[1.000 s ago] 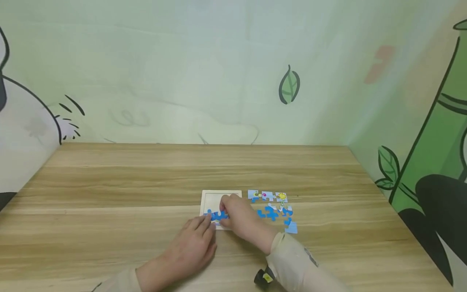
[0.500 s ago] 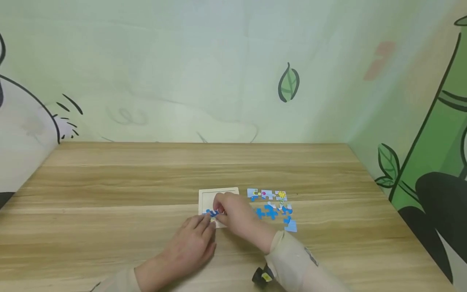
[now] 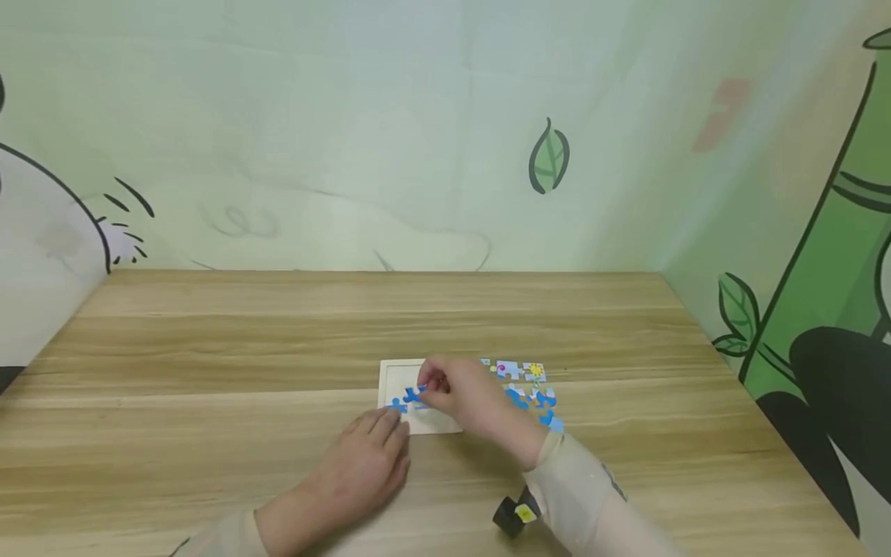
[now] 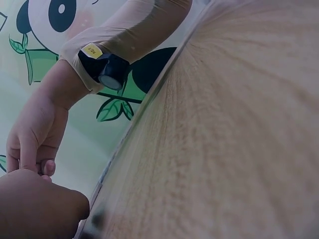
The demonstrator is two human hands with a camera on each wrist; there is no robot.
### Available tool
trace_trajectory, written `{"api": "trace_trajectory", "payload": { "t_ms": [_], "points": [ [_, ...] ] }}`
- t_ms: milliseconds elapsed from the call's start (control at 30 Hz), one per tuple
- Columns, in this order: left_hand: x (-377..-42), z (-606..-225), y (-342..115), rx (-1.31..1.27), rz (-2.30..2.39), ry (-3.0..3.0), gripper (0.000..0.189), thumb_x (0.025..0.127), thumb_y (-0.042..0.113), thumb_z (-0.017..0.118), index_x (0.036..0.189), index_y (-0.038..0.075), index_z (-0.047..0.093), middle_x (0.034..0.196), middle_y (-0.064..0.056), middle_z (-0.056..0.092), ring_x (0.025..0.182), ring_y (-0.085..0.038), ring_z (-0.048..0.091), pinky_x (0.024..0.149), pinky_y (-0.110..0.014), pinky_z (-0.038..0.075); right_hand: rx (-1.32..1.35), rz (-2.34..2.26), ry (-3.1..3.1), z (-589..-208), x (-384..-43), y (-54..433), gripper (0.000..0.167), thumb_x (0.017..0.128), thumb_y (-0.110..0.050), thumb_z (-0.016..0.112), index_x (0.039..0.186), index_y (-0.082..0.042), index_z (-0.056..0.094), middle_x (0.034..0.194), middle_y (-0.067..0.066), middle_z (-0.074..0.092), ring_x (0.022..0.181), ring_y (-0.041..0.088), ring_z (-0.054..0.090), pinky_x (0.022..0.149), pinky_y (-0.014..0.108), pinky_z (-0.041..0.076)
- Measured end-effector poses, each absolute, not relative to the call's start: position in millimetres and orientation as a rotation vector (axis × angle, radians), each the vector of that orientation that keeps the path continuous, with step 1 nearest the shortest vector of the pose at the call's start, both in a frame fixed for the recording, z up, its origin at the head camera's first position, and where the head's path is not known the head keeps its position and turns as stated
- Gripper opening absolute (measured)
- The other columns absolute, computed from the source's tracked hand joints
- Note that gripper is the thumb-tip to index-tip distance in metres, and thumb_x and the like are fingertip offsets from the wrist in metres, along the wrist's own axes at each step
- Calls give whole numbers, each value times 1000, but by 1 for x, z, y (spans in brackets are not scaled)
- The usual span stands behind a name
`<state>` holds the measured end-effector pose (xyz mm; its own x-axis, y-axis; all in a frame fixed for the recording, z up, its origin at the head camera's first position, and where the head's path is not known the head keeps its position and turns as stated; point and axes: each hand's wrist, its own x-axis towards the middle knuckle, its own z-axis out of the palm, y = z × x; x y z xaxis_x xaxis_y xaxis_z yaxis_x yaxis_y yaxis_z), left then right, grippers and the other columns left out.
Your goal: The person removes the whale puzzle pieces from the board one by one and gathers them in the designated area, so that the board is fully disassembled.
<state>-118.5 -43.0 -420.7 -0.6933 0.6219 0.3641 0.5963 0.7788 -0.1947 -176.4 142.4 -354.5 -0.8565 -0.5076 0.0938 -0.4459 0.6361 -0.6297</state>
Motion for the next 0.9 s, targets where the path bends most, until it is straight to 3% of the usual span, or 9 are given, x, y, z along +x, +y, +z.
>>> {"api": "trace_trajectory", "payload": {
  "t_ms": [900],
  "points": [
    [-120, -421, -43, -930, 158, -2582, 42, 90, 39, 59, 112, 4, 68, 106, -10, 63, 107, -25, 60, 97, -36, 50, -635, -1185, 2664, -333, -174, 202, 9, 89, -10, 65, 91, -3, 61, 80, 7, 60, 62, 16, 57, 55, 22, 51]
  ]
}}
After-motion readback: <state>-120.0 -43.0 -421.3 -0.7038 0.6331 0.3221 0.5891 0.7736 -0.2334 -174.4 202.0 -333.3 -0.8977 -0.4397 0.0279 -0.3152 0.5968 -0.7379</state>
